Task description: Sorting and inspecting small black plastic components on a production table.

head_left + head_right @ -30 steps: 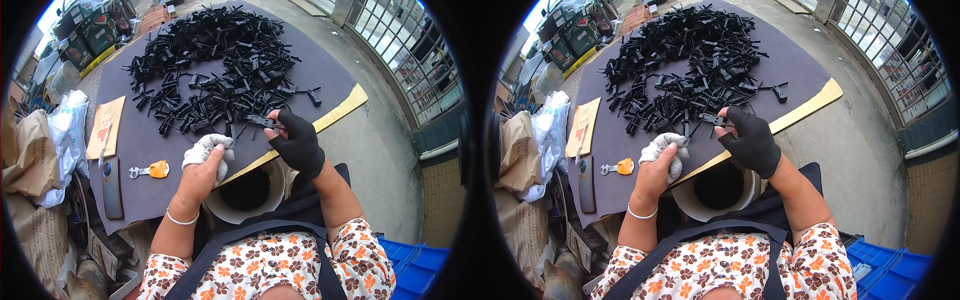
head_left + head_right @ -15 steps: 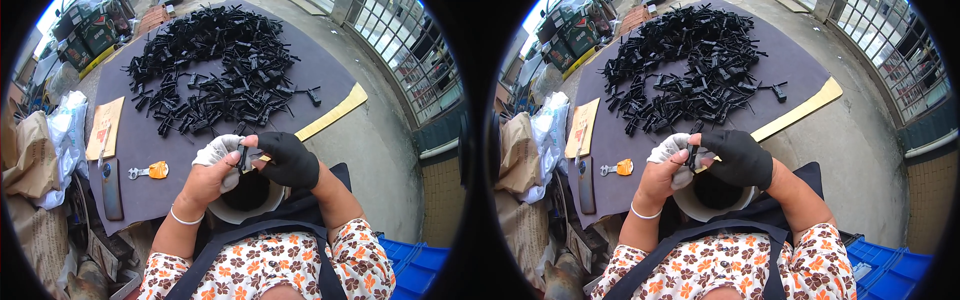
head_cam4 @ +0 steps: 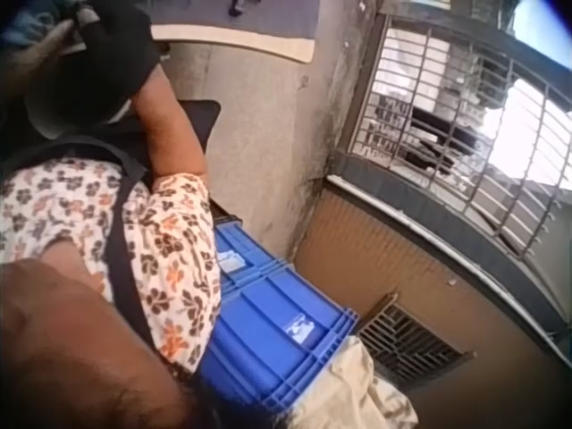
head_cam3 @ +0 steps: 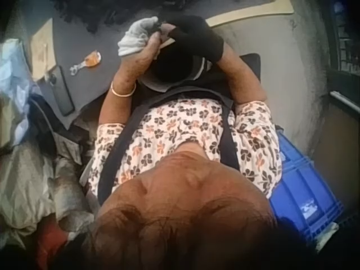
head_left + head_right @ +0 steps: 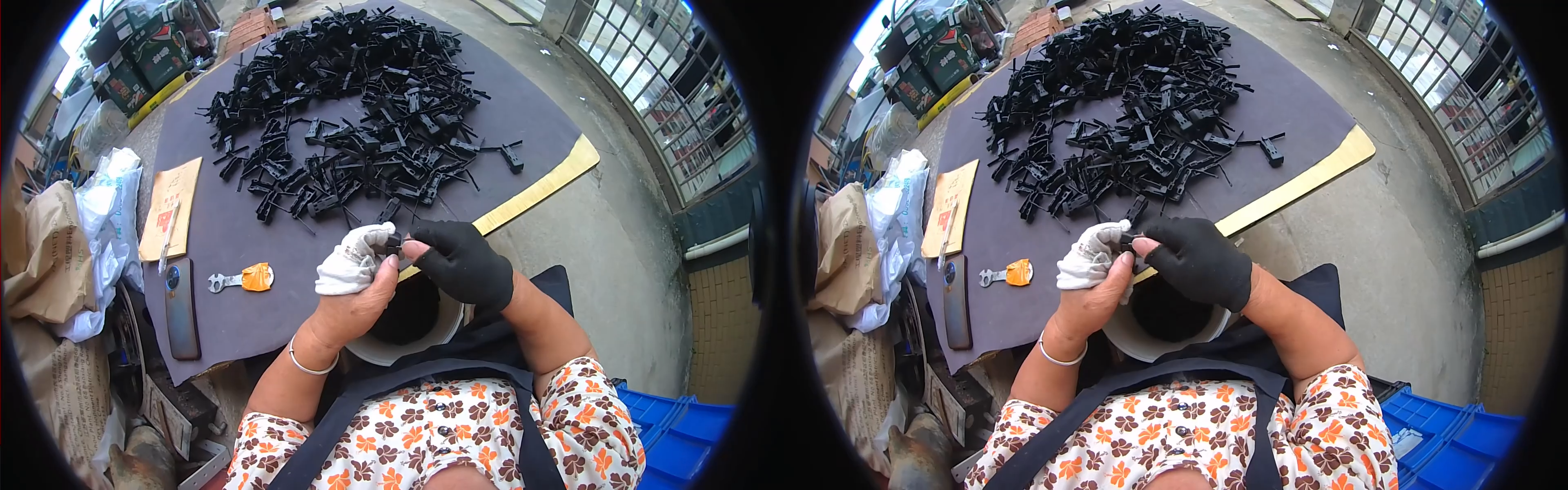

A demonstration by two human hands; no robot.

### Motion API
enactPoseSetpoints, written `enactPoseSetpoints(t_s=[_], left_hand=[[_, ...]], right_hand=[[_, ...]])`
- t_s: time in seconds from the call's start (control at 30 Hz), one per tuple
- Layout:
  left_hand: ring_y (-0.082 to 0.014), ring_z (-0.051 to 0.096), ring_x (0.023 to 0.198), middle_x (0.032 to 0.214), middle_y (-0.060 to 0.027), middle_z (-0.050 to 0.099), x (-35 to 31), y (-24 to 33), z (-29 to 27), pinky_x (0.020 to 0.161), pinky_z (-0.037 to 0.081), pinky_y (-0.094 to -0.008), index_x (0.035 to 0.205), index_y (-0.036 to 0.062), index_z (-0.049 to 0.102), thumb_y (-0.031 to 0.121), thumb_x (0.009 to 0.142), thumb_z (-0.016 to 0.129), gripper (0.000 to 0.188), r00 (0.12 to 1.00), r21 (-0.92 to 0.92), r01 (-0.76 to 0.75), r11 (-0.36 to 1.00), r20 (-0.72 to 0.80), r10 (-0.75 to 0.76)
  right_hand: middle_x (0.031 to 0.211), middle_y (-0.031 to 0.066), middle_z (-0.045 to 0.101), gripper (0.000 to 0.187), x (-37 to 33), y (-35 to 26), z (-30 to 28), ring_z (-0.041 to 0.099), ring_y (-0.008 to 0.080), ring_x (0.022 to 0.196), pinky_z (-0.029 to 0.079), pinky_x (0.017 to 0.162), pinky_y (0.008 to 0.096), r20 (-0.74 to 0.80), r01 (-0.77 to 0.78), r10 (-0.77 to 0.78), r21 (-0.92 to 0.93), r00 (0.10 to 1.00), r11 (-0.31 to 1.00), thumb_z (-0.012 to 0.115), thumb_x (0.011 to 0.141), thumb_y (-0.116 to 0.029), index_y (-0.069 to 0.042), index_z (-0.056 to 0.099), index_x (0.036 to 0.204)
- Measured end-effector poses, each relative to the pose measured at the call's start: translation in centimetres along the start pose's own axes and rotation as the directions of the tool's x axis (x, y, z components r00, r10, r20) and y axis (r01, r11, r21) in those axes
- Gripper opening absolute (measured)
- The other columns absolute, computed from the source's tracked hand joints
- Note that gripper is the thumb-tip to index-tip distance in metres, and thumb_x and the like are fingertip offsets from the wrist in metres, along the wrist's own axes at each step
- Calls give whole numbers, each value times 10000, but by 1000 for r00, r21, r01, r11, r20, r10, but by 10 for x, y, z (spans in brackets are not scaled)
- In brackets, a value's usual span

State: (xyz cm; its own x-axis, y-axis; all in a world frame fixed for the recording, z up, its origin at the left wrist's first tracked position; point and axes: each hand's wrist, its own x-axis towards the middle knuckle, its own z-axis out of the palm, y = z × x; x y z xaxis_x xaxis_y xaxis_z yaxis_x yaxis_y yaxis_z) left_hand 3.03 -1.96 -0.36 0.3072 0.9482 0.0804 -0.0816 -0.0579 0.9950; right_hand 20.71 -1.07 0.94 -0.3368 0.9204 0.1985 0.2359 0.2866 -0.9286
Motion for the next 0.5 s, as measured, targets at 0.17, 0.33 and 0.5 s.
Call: enactPoseSetpoints(t_s=[0.17, 0.33, 0.5], left_hand=[[-77, 558, 760, 906, -55, 597, 3, -9, 2, 660, 457, -209, 1127, -14, 506, -34, 834, 560, 299, 947, 281, -313, 907, 21, 321], [-92, 560, 786, 916, -39, 587, -2, -3, 0, 707, 452, -200, 1149, 0, 491, -50, 823, 577, 340, 926, 508, -345, 790, 49, 373], [-77, 498, 809, 948, -47, 545, 2, 3, -7, 713, 420, -207, 1165, -4, 416, 60, 859, 592, 358, 997, -73, -81, 994, 16, 82]], right_hand=[[772, 167, 621, 173, -1, -5, 6, 608, 317, 693, 466, 612, 357, -3, 29, -30, -164, 1000, 986, 533, 879, -165, -16, 615, 910], [749, 164, 625, 167, -2, 0, 9, 617, 319, 686, 469, 612, 353, -67, 66, -73, -95, 995, 993, 544, 872, -159, -16, 618, 913], [748, 102, 630, 130, 1, -7, -6, 587, 152, 652, 462, 625, 264, 82, -94, 108, -151, 991, 984, 621, 822, -90, 6, 614, 909]])
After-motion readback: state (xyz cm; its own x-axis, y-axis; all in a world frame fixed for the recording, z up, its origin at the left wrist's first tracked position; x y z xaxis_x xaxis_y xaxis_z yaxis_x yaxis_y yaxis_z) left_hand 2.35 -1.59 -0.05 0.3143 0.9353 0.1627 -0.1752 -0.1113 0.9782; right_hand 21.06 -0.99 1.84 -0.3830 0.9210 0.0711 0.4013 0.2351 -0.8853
